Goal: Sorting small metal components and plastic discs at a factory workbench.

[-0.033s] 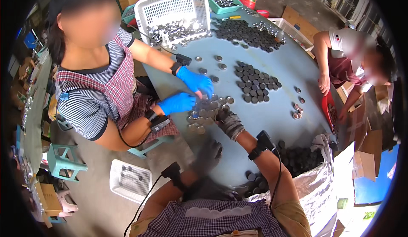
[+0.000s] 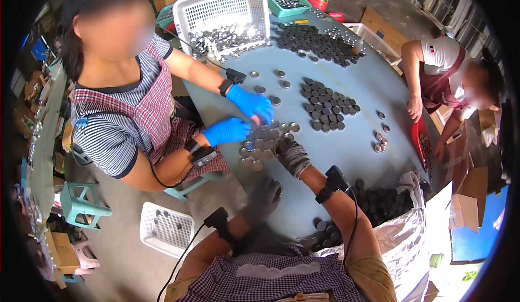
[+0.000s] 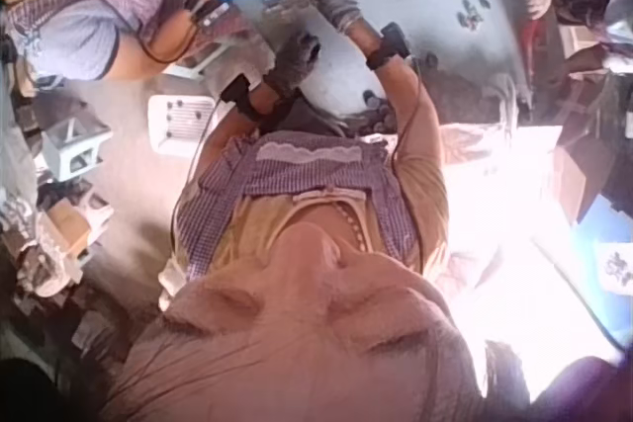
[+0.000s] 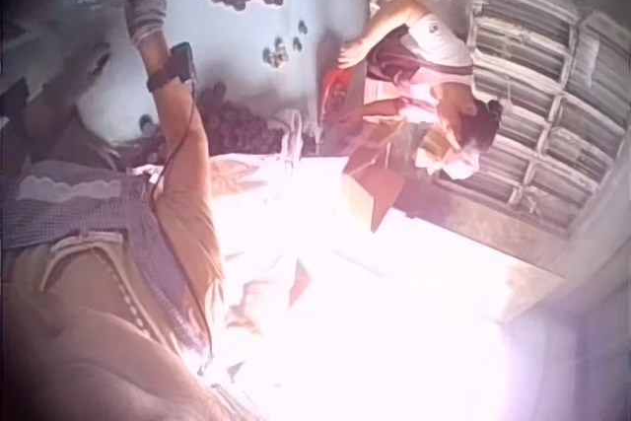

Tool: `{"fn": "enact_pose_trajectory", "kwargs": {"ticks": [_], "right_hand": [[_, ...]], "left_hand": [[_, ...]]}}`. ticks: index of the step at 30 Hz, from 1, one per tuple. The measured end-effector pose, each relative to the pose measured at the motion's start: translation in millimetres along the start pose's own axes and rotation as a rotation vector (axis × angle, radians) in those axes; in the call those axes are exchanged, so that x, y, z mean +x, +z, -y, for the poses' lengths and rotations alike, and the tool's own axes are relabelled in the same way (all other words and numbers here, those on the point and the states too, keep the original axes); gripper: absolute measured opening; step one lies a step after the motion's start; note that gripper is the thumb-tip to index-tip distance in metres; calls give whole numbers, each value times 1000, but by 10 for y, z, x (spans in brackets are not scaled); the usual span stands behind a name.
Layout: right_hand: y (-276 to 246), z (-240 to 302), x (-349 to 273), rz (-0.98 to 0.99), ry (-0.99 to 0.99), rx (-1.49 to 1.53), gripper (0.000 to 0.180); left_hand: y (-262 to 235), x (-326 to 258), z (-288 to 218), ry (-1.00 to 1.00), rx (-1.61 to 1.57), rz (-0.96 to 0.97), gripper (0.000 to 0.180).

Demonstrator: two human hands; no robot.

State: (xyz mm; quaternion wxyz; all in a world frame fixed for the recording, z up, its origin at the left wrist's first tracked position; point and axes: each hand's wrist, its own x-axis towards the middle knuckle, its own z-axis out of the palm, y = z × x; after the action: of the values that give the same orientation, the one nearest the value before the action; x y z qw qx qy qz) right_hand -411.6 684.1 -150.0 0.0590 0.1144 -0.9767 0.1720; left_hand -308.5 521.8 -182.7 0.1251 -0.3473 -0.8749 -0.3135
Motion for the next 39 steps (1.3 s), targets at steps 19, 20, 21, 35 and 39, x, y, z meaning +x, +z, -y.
{"fn": "enact_pose_trajectory", "kwargs": {"ticks": [19, 20, 21, 35, 39], "right_hand": [[-187, -280, -572, 401, 103, -60, 17], [-128, -311, -598, 341, 80, -77, 17], [-58, -327, -617, 282, 52, -95, 18], [-312, -346, -764, 233, 170, 160, 22], [-536, -423, -969, 253, 62, 137, 20]], "left_hand": [[-6, 264, 797, -57, 395, 272, 19], [-107, 307, 679, 47, 575, 387, 18], [-80, 269, 664, 39, 580, 388, 18], [-72, 227, 199, -414, -359, 175, 24], [-60, -25, 42, -357, -350, -21, 23]]}}
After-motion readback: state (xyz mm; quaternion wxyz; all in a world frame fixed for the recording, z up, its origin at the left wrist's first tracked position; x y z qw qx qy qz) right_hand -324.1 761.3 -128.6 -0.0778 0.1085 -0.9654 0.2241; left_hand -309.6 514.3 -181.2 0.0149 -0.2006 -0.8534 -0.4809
